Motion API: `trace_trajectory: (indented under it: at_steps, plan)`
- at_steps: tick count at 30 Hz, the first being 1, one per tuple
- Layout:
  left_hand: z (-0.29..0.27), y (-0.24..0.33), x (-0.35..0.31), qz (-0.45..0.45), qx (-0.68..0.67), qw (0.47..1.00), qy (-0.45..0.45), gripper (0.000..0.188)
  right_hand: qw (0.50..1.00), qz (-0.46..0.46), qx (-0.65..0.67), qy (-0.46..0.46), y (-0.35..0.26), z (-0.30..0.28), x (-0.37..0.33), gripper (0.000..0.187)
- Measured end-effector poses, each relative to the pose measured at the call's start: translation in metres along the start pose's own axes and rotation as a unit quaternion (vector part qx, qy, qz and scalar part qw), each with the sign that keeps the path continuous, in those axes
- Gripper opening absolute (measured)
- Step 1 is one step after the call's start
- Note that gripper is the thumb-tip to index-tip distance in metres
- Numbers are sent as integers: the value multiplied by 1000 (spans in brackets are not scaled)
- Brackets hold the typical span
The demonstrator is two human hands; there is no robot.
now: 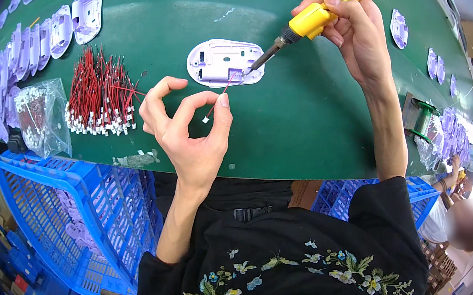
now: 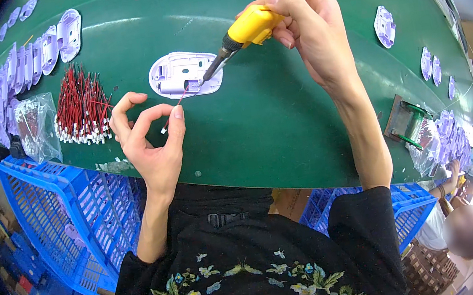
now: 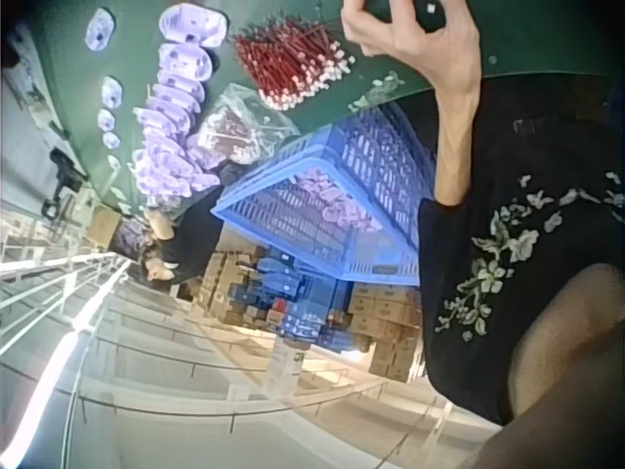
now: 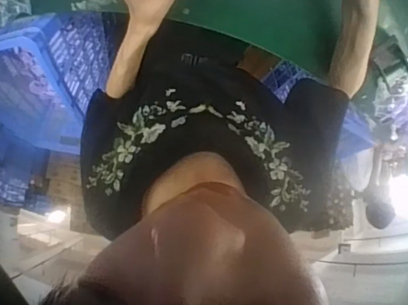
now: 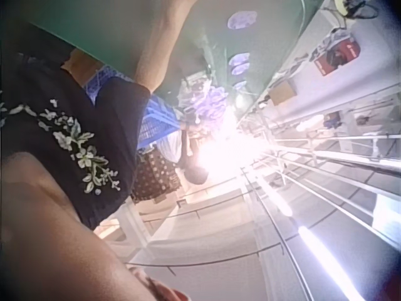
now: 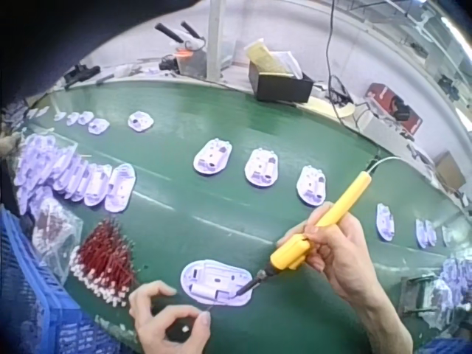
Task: Solder wires onto the circuit board inside a computer mouse shell at an assembly station.
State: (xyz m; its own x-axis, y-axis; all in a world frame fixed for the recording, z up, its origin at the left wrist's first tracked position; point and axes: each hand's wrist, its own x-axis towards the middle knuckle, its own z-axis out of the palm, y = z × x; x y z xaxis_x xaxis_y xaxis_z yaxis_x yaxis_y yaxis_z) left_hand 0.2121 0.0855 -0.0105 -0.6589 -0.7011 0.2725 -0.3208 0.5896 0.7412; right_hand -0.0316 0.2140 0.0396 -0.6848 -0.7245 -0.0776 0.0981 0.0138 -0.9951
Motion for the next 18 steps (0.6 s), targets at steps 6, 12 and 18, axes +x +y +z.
trace_trajectory:
  at_steps: [6,12,18]
  plan:
    - [1,1,0,-16,-14,1000,4,12,1000,-2,-26,-16,2,-5,0,8]
    - [2,2,1,-15,3,1000,-6,12,998,3,-60,-5,2,-1,0,10]
    - [2,2,1,-16,-2,1000,-3,12,998,-1,-61,-8,2,-2,0,10]
